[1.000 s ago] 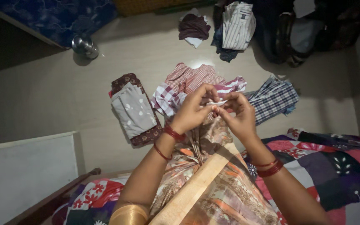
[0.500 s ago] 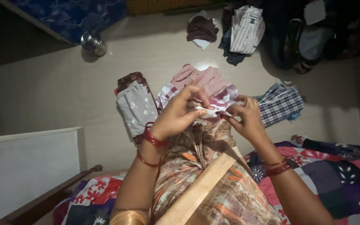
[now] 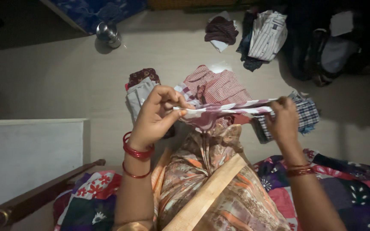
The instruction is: The person folds several pieces of clothing on the floor, including a blue and white checkered cloth, a red and white checkered cloth, and a pink striped cloth. Each item is smoothed, folded into a compact rectangle, and placed in a growing stack.
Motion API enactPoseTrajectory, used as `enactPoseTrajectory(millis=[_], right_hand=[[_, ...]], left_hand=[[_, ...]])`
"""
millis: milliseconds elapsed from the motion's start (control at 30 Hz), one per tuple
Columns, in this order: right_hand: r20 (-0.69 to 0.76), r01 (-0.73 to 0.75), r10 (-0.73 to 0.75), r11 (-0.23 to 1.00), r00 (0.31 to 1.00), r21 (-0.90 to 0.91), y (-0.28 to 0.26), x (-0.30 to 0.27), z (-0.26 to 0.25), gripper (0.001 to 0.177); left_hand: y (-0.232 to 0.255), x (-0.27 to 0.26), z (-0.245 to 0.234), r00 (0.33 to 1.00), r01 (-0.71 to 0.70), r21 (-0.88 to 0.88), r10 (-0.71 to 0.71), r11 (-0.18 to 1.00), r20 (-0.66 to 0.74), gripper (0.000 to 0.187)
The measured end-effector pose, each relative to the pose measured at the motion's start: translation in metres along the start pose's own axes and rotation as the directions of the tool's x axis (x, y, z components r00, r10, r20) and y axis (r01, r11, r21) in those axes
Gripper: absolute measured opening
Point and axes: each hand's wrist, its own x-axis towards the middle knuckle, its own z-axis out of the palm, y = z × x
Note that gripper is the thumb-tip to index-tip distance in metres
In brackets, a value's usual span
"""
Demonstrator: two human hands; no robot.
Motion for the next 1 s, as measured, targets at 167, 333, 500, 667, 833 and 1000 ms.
enactPoseTrajectory(millis=[167,333,500,667,833,1000], right_hand=[[-0.116,-0.064,0.081,0.988,0.990,0.142,0.018,0.013,-0.026,0.021],[-0.250,0.058,-0.005,0.976,0.968,0.208,0.024,0.023,-0.046,0.008],[-0.219,-0.039,0.149,0.898,0.964,0.439,0.019,0.029,-0.057,0.009],[-0.142,0.022,0.131,0.656,0.981,0.754,0.005,0.035,-0.059,0.012],[-0.132,0.029,0.135,0.583,0.982,0.812,-0.010,0.044,-0.061,0.014],[-0.190,0.077,0.119,0.619,0.974,0.782,-0.023,0.061,-0.062,0.014]], left_hand=[[-0.015,-0.016,-0.013,0.998,-0.029,-0.059,0.026,0.998,-0.060,0.035],[-0.019,-0.020,-0.023,0.988,-0.041,-0.004,0.040,0.999,-0.150,0.032],[-0.005,-0.015,-0.028,0.953,0.193,0.377,-0.082,0.906,-0.291,0.025],[0.005,-0.008,-0.023,0.958,0.207,0.598,-0.037,0.774,-0.283,0.019],[0.005,-0.004,-0.026,0.973,0.152,0.669,0.010,0.727,-0.231,0.029],[-0.008,-0.013,-0.026,0.994,0.111,0.845,-0.067,0.524,-0.089,0.051]])
